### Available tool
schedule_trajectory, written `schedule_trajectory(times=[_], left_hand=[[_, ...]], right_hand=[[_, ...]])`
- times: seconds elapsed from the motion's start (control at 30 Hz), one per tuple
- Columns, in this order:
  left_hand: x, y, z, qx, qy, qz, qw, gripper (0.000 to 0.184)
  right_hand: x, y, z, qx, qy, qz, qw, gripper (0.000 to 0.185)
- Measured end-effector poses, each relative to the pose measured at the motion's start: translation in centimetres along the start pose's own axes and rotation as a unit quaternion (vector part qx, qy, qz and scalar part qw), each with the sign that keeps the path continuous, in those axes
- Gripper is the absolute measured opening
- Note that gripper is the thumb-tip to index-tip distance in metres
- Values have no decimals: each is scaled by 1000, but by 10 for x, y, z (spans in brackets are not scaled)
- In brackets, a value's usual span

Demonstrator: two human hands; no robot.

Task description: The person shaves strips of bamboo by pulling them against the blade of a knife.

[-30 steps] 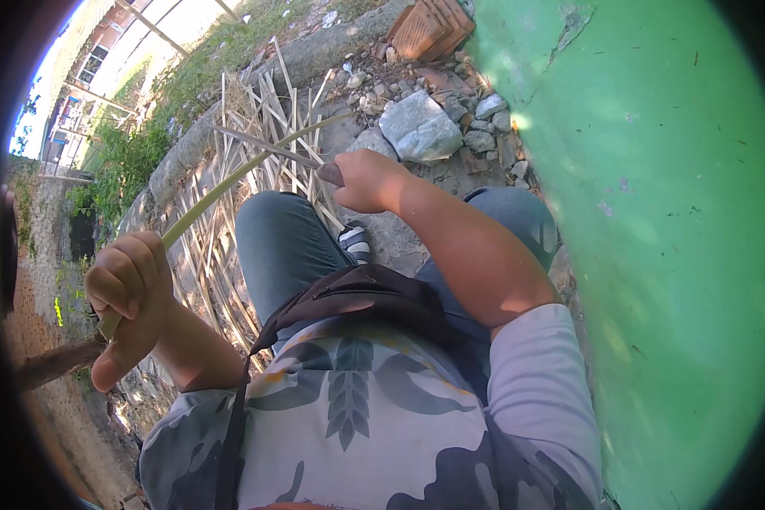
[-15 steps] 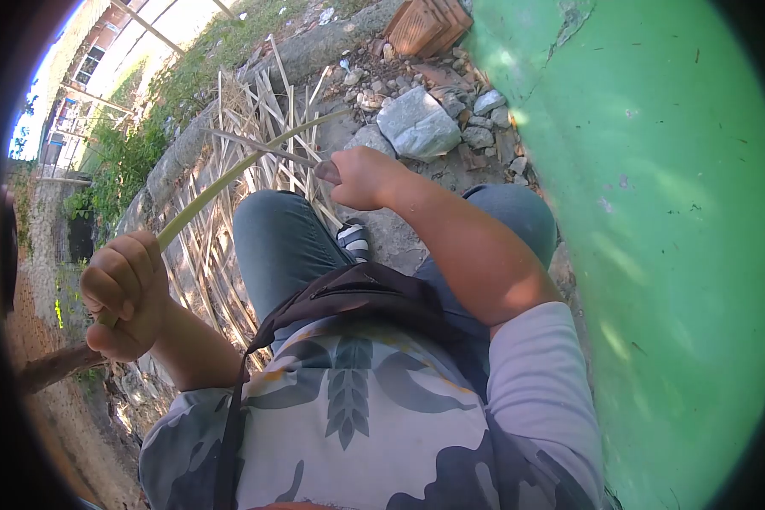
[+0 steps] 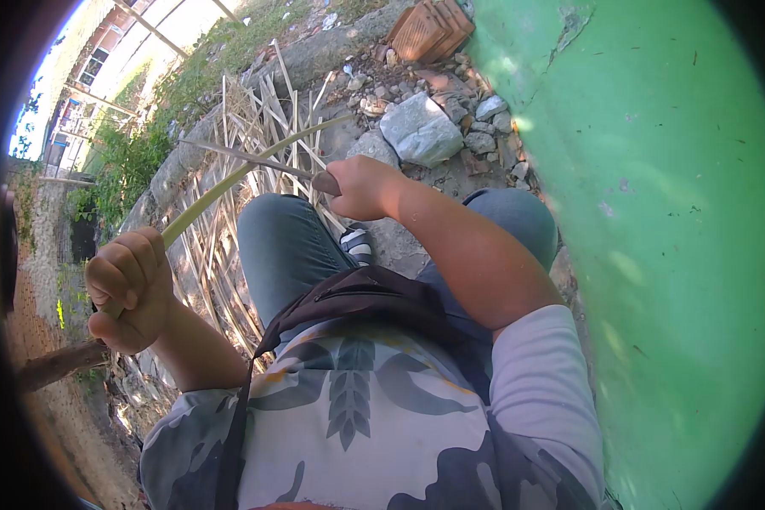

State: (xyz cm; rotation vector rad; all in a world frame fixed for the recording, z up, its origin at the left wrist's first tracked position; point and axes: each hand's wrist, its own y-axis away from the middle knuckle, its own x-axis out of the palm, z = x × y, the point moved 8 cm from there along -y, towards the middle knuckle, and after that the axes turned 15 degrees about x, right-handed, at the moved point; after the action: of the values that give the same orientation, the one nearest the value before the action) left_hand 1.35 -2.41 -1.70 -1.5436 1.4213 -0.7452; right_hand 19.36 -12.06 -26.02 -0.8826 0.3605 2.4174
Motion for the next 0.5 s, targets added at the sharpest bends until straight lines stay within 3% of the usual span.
schedule_trajectory(times=[0.23, 0.5], left_hand=[[-7, 3, 1, -13, 29, -26, 999, 52], [5, 0, 3, -2, 5, 5, 1000, 54]], right_hand=[[-13, 20, 28, -40, -41, 28, 998, 25], [-6, 1, -9, 34, 21, -1, 999, 23]])
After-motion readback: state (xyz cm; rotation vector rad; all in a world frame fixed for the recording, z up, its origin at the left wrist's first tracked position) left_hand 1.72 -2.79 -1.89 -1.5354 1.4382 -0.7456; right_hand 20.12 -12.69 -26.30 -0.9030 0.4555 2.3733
